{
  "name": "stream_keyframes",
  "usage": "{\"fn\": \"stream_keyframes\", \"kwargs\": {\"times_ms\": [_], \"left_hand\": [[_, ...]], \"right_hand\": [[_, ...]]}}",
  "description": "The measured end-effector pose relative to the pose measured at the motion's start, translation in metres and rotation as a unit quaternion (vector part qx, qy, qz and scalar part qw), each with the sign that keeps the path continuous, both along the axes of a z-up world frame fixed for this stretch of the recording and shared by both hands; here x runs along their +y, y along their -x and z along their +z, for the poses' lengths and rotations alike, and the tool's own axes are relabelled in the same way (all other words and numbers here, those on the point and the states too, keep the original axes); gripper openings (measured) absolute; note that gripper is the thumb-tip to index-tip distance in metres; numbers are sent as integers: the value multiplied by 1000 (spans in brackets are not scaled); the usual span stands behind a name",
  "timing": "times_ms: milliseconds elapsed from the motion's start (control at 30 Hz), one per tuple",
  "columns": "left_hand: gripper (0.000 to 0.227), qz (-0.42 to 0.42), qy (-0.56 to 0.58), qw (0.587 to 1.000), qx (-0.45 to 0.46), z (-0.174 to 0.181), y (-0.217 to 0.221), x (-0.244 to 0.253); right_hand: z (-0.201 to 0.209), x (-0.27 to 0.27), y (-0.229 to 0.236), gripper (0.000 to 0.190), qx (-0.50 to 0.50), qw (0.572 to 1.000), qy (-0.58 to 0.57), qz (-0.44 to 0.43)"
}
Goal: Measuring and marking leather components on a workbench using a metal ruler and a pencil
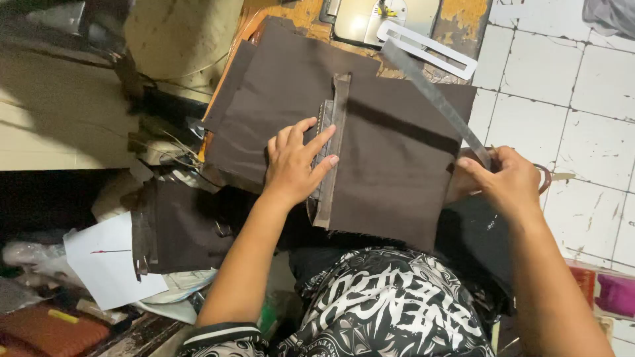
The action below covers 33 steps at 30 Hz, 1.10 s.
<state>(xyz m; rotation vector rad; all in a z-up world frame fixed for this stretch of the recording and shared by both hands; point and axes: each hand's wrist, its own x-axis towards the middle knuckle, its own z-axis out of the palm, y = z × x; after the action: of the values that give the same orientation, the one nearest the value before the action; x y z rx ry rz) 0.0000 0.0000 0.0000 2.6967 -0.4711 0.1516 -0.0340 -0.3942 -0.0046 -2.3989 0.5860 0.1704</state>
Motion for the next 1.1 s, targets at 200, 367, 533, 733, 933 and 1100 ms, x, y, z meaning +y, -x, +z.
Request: {"fn": "stream_keyframes", "kwargs": {"times_ms": [200, 367, 533, 733, 933, 1100], "left_hand": [[52, -9, -20, 1000, 14, 5, -1, 6], [54, -15, -21, 1000, 6, 3, -3, 9], [54, -16, -20, 1000, 10, 5, -3, 8], [54, -11, -21, 1000, -5, 4, -1, 7], [55, -21, -28, 999, -10, 6, -2, 6], [55, -22, -23, 999, -14, 3, -2, 7]], "right_hand": [[-5, 19, -8, 35, -47, 982, -181, -38], [2, 20, -8, 36, -29, 985, -166, -33], [0, 17, -9, 34, -44, 986, -162, -20], [-19, -22, -6, 16, -70, 990, -121, 22], [20, -31, -1, 35, 13, 996, 46, 73], [38, -23, -2, 62, 67, 978, 158, 121]]}}
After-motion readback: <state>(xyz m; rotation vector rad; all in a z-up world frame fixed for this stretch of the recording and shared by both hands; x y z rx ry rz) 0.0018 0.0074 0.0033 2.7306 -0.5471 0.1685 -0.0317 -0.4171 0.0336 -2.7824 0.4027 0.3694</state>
